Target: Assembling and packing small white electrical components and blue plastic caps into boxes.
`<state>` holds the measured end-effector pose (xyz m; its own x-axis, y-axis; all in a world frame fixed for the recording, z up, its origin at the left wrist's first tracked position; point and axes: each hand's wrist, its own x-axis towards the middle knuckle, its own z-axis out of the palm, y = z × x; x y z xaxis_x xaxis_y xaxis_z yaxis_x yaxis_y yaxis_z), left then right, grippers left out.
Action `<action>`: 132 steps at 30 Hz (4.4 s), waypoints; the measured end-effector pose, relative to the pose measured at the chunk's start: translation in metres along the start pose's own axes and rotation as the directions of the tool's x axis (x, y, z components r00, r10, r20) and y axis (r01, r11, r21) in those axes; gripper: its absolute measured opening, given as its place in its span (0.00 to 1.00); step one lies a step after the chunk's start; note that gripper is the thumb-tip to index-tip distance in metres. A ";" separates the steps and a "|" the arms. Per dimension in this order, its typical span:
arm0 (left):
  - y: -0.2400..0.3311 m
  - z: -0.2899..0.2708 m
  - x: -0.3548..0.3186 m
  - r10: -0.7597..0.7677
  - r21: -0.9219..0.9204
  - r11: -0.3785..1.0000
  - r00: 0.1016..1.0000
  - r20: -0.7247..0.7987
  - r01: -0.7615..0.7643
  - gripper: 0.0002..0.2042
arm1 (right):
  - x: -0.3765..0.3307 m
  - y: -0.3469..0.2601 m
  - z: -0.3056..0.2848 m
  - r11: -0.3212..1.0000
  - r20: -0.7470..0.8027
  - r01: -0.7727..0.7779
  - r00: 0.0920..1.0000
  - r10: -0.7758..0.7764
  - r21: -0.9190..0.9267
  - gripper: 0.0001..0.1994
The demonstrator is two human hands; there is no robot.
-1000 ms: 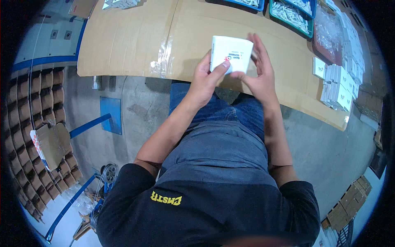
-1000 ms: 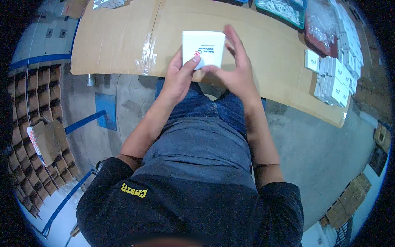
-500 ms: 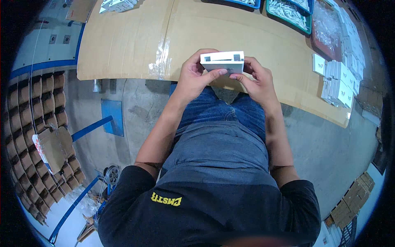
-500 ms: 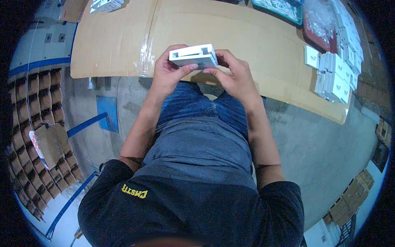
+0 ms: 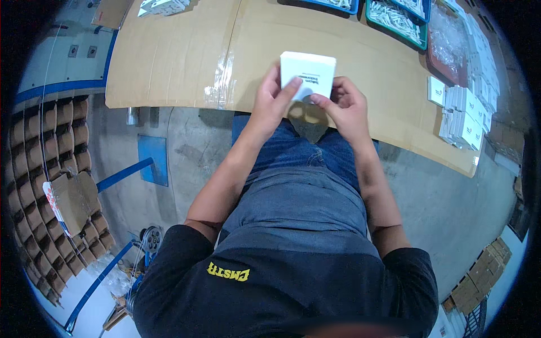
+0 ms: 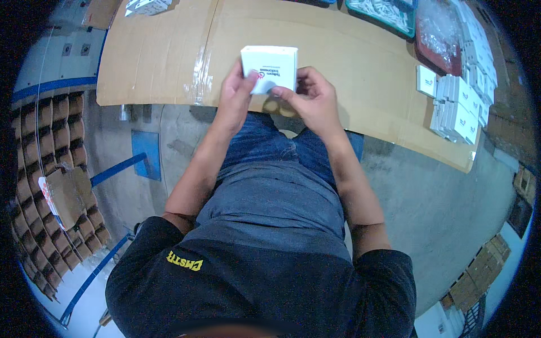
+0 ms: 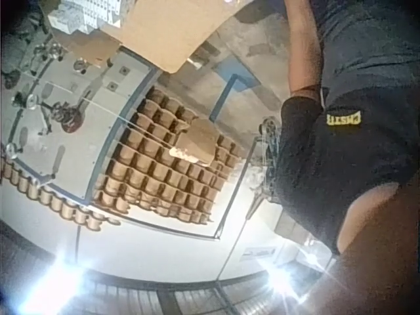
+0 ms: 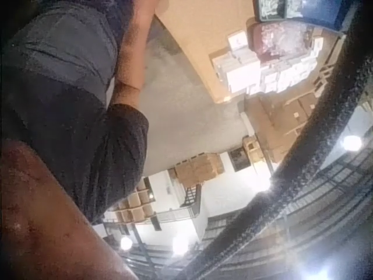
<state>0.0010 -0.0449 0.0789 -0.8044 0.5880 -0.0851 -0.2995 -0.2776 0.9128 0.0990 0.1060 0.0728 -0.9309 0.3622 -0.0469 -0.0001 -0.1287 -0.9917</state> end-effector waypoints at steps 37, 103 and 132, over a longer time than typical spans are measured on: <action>-0.052 -0.054 0.058 -0.294 -0.737 0.412 0.844 0.449 0.536 0.28 | 0.023 0.048 -0.050 0.477 0.125 0.175 0.983 -0.136 -0.861 0.31; -0.058 -0.052 0.082 -0.341 -0.652 0.313 0.723 0.601 0.690 0.26 | 0.123 -0.133 -0.057 0.152 0.056 0.815 0.219 -0.974 -0.559 0.12; -0.032 -0.003 0.026 -0.325 -0.660 0.577 0.877 0.355 0.481 0.28 | 0.050 -0.015 -0.006 0.876 -0.041 -0.025 0.998 0.052 0.482 0.19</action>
<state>-0.0117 -0.0230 0.0459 -0.4258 0.8754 -0.2291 -0.8984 -0.3788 0.2222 0.0547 0.1312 0.0848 -0.9138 0.3929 -0.1030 -0.1524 -0.5667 -0.8097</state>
